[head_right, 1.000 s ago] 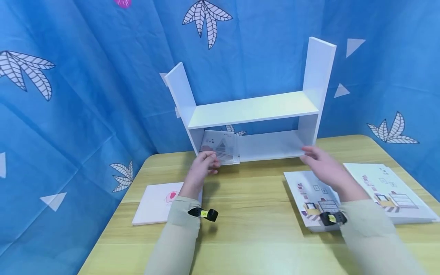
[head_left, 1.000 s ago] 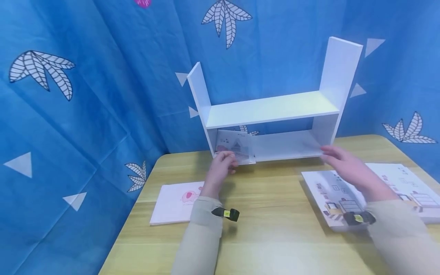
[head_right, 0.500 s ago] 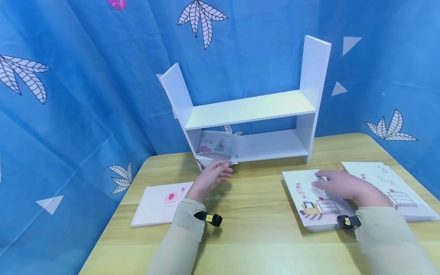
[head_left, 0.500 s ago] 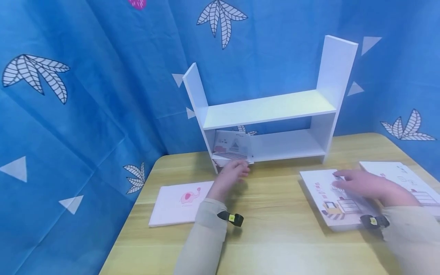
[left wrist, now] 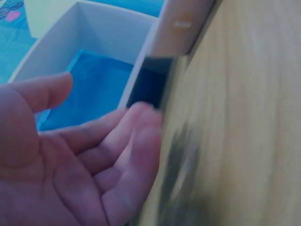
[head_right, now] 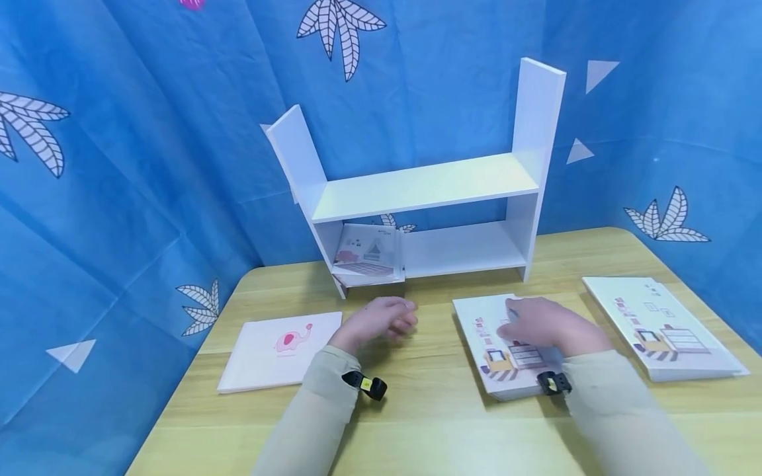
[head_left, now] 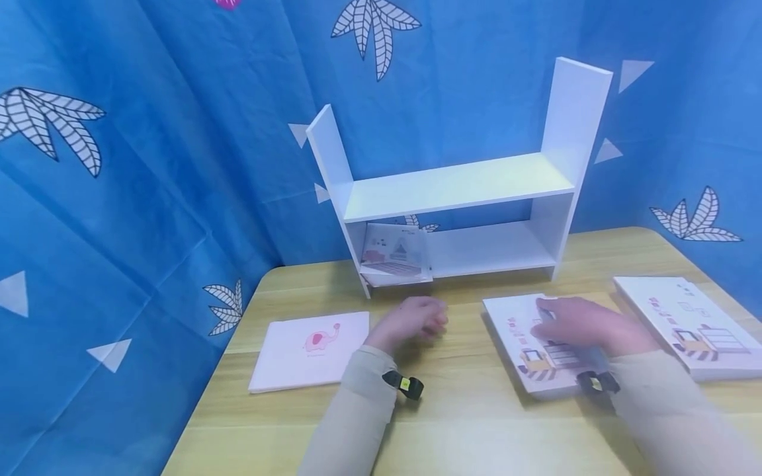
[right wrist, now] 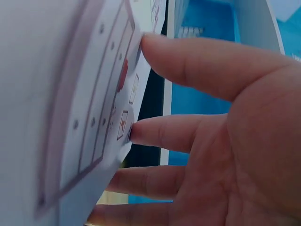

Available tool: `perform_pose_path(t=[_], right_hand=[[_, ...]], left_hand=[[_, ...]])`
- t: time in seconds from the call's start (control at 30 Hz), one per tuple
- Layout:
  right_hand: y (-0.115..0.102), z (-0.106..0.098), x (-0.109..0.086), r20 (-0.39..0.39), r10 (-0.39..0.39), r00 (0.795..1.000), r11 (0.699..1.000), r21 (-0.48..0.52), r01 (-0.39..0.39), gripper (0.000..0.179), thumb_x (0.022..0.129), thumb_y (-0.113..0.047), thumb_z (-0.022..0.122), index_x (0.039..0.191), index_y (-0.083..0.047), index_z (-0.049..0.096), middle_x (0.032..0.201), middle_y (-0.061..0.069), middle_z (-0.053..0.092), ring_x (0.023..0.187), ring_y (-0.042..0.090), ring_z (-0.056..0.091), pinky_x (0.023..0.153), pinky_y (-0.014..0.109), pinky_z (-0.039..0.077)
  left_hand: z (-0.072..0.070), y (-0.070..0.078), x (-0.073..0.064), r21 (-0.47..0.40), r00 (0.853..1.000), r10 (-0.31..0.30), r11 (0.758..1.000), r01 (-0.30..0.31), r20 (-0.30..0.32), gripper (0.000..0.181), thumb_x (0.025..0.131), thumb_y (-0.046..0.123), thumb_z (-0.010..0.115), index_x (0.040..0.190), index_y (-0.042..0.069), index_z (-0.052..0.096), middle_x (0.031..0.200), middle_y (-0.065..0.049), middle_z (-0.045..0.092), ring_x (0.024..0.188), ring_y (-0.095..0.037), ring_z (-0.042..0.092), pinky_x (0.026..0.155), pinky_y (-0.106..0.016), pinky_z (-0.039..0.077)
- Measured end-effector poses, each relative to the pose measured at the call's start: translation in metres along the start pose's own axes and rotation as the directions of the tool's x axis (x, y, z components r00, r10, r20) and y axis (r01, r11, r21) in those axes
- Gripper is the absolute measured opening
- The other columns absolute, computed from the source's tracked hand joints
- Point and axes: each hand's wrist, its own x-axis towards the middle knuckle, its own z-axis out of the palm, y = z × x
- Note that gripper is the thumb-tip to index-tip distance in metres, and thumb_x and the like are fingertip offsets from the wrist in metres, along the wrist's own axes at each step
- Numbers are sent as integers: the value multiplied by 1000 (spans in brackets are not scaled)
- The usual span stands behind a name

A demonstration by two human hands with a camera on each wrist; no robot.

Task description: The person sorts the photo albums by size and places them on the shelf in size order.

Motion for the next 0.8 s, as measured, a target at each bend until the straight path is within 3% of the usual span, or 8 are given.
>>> perform_pose_path(t=[0.13, 0.23, 0.4, 0.57, 0.63, 0.67, 0.73, 0.8], right_hand=[[-19, 9, 13, 5, -27, 1000, 1000, 14, 27, 76, 97, -43, 62, 148, 9, 41, 144, 35, 46, 128, 56, 45, 105, 68, 37], [-31, 16, 22, -4, -45, 999, 999, 23, 45, 75, 97, -44, 63, 148, 8, 42, 146, 33, 45, 132, 54, 43, 107, 67, 35], [-39, 21, 31, -27, -82, 996, 995, 53, 83, 69, 99, -46, 60, 146, 3, 49, 146, 27, 50, 134, 51, 43, 108, 65, 35], [-22, 12, 32, -51, -86, 995, 971, 219, 95, 63, 103, -47, 52, 145, 0, 52, 145, 24, 52, 133, 49, 46, 107, 67, 36], [-9, 8, 32, -49, -64, 997, 922, 379, 78, 63, 104, -46, 51, 146, 1, 49, 144, 26, 51, 131, 48, 49, 104, 62, 42], [-2, 8, 32, -45, -49, 998, 881, 469, 65, 63, 105, -45, 50, 147, 2, 47, 146, 26, 50, 131, 47, 49, 102, 59, 45], [12, 9, 33, -27, -27, 999, 761, 647, 38, 62, 107, -41, 48, 149, 4, 42, 148, 29, 46, 131, 45, 50, 98, 52, 52], [24, 12, 35, -5, -19, 1000, 617, 787, 15, 63, 108, -39, 45, 151, 7, 35, 151, 31, 40, 133, 45, 48, 95, 45, 54]], left_hand=[[10, 0, 2, 10, 996, 6, 1000, -7, 90, 48, 102, 42, 58, 124, 0, 66, 99, -12, 72, 88, -26, 71, 75, -37, 61], [17, 0, 3, 51, 993, -5, 999, -2, 121, 41, 101, 41, 59, 113, 3, 69, 95, -12, 72, 85, -25, 70, 72, -37, 61], [22, -2, 2, 126, 994, -48, 991, 35, 102, 35, 100, 44, 60, 99, 11, 70, 89, -8, 71, 80, -24, 69, 70, -36, 60], [25, -1, 3, 157, 996, -47, 987, 36, 71, 36, 100, 46, 59, 108, 13, 69, 90, -5, 70, 81, -22, 68, 71, -36, 58], [26, 0, 4, 177, 998, -38, 984, 27, 57, 38, 100, 48, 58, 115, 15, 68, 90, -3, 70, 81, -20, 68, 72, -35, 58], [28, 0, 4, 184, 998, -34, 983, 24, 49, 39, 100, 49, 58, 118, 16, 68, 91, -2, 70, 82, -20, 68, 72, -35, 57], [30, 1, 4, 185, 999, -33, 982, 26, 33, 42, 99, 49, 58, 124, 16, 67, 92, -1, 69, 82, -19, 67, 73, -36, 56], [32, 3, 4, 183, 999, -34, 983, 30, 19, 46, 99, 50, 59, 130, 17, 65, 94, 1, 69, 84, -19, 67, 76, -36, 56]])
